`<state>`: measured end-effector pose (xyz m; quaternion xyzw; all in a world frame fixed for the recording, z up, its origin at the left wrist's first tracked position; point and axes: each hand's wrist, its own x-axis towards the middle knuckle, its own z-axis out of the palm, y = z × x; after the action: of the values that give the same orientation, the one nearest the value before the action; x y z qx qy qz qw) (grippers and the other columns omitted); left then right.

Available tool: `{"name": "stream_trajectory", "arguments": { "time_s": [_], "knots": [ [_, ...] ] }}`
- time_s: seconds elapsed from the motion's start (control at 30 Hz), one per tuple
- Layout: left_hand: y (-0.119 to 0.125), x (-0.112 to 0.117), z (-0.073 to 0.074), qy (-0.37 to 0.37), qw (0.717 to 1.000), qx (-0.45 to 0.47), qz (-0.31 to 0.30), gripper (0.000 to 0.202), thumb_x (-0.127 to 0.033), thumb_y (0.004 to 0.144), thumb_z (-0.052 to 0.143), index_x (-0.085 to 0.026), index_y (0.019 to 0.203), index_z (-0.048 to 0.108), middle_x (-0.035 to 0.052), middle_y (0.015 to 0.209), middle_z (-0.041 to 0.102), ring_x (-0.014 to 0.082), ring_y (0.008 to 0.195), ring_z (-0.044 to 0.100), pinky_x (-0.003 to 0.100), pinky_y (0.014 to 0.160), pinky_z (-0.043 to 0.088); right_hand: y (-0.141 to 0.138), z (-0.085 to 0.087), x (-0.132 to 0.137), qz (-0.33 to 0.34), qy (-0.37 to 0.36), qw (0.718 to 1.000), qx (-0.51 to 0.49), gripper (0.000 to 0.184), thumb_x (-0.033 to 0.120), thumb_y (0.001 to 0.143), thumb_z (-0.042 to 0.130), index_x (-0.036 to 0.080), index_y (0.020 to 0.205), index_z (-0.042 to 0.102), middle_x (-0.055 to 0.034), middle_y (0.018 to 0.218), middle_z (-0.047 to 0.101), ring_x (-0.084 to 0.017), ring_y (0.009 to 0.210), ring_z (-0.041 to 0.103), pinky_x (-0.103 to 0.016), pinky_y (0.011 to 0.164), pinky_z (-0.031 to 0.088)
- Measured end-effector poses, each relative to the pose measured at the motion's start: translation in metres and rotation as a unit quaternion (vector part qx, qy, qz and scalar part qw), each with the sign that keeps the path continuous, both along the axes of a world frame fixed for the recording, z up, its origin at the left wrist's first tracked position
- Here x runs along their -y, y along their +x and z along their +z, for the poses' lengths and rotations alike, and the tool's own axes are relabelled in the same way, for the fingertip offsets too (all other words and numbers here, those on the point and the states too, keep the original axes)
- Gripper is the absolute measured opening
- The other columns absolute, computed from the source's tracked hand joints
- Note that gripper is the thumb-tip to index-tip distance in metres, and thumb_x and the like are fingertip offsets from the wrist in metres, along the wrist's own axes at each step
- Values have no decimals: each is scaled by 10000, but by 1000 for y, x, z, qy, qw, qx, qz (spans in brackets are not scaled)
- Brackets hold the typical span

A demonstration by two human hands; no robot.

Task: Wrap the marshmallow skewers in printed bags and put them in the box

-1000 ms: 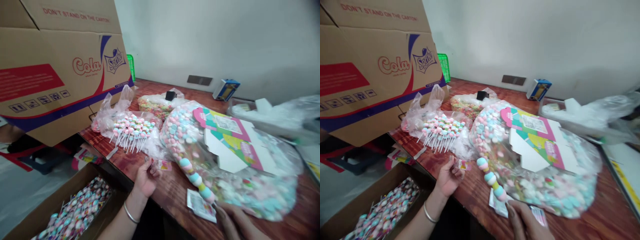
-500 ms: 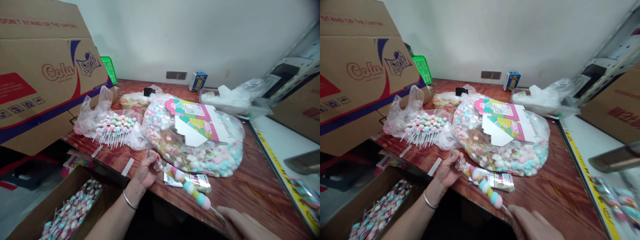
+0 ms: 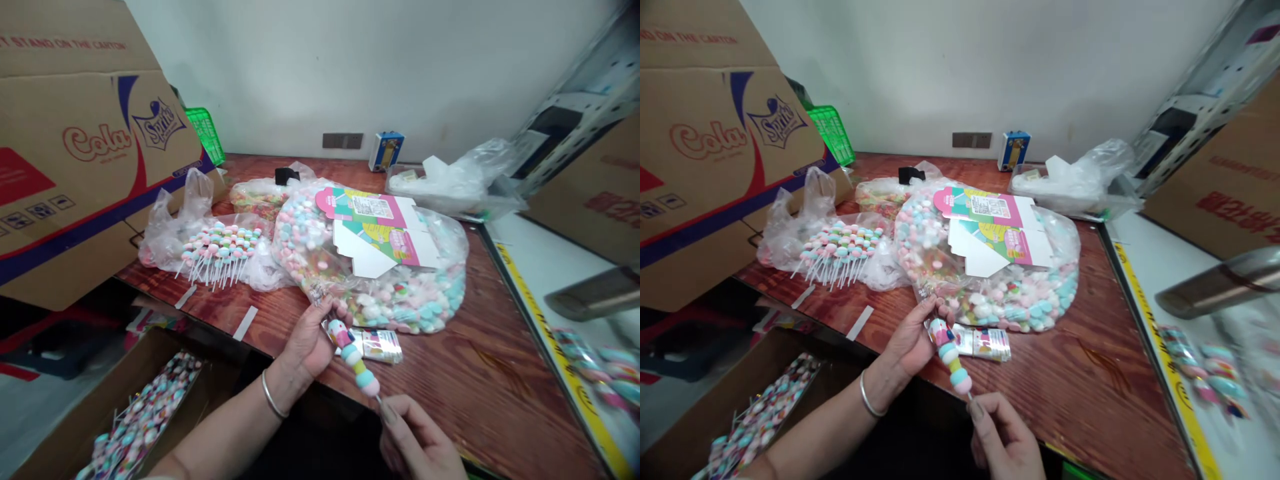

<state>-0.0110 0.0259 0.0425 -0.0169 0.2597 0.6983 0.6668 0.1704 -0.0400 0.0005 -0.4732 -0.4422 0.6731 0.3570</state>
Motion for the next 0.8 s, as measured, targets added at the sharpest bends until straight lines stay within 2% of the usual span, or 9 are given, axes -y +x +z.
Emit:
{"name": "stream_trajectory", "arguments": {
  "time_s": [0.13, 0.23, 0.33, 0.4, 0.47, 0.63, 0.73, 0.8],
  "knots": [
    [4, 2, -3, -2, 999, -40, -11, 136, -175, 762, 722, -105, 719, 614, 9, 667, 579, 102, 633, 579, 242, 675, 546, 1, 6, 1, -45, 114, 988, 95, 301, 487, 782, 657, 191, 736, 634, 24, 589, 504, -110, 523, 461, -212, 490, 374],
    [8, 3, -5, -15, 999, -48, -6, 118, -164, 756, 728, -109, 751, 624, 10, 694, 589, 100, 638, 576, 254, 677, 553, -1, 17, 3, -66, 206, 959, 183, 227, 427, 808, 641, 204, 762, 640, 2, 671, 599, -142, 613, 550, -231, 591, 431],
    [11, 4, -7, -29, 999, -45, -10, 126, -167, 750, 736, -112, 779, 627, 7, 696, 583, 101, 640, 574, 260, 676, 556, -5, 25, 6, -86, 264, 937, 214, 182, 390, 816, 638, 213, 779, 651, 2, 701, 626, -144, 641, 571, -230, 636, 432],
    [13, 4, -8, -26, 999, -33, -18, 146, -171, 748, 743, -111, 763, 612, -1, 688, 569, 92, 634, 568, 251, 679, 552, -8, 27, 8, -95, 247, 943, 203, 202, 406, 819, 630, 212, 766, 651, 9, 677, 610, -137, 627, 553, -225, 623, 423],
    [15, 4, -8, -11, 999, -15, -28, 166, -165, 746, 749, -114, 755, 591, -11, 690, 556, 77, 616, 555, 235, 668, 543, -9, 25, 9, -88, 194, 961, 178, 258, 443, 828, 611, 205, 732, 636, 22, 618, 551, -123, 576, 497, -220, 569, 397],
    [19, 5, -7, -7, 998, 24, -49, 193, -178, 768, 739, -119, 854, 578, -33, 688, 525, 40, 546, 512, 189, 600, 509, -4, 5, 7, -12, 60, 997, 56, 390, 544, 830, 582, 182, 686, 581, 62, 519, 348, -80, 460, 300, -213, 431, 236],
    [24, 7, -7, -2, 998, 33, -60, 227, -221, 769, 745, -133, 862, 558, -42, 676, 514, 26, 514, 484, 167, 564, 488, -6, -5, 6, -5, -6, 1000, -26, 416, 568, 839, 563, 176, 701, 558, 76, 518, 321, -63, 443, 249, -209, 423, 190],
    [31, 10, -7, 1, 998, 8, -56, 255, -255, 755, 759, -144, 837, 545, -48, 660, 509, 30, 501, 477, 172, 543, 483, -11, -6, 5, -19, 3, 999, -26, 410, 559, 844, 563, 178, 694, 540, 77, 520, 324, -63, 448, 252, -208, 427, 204]
  ]
}}
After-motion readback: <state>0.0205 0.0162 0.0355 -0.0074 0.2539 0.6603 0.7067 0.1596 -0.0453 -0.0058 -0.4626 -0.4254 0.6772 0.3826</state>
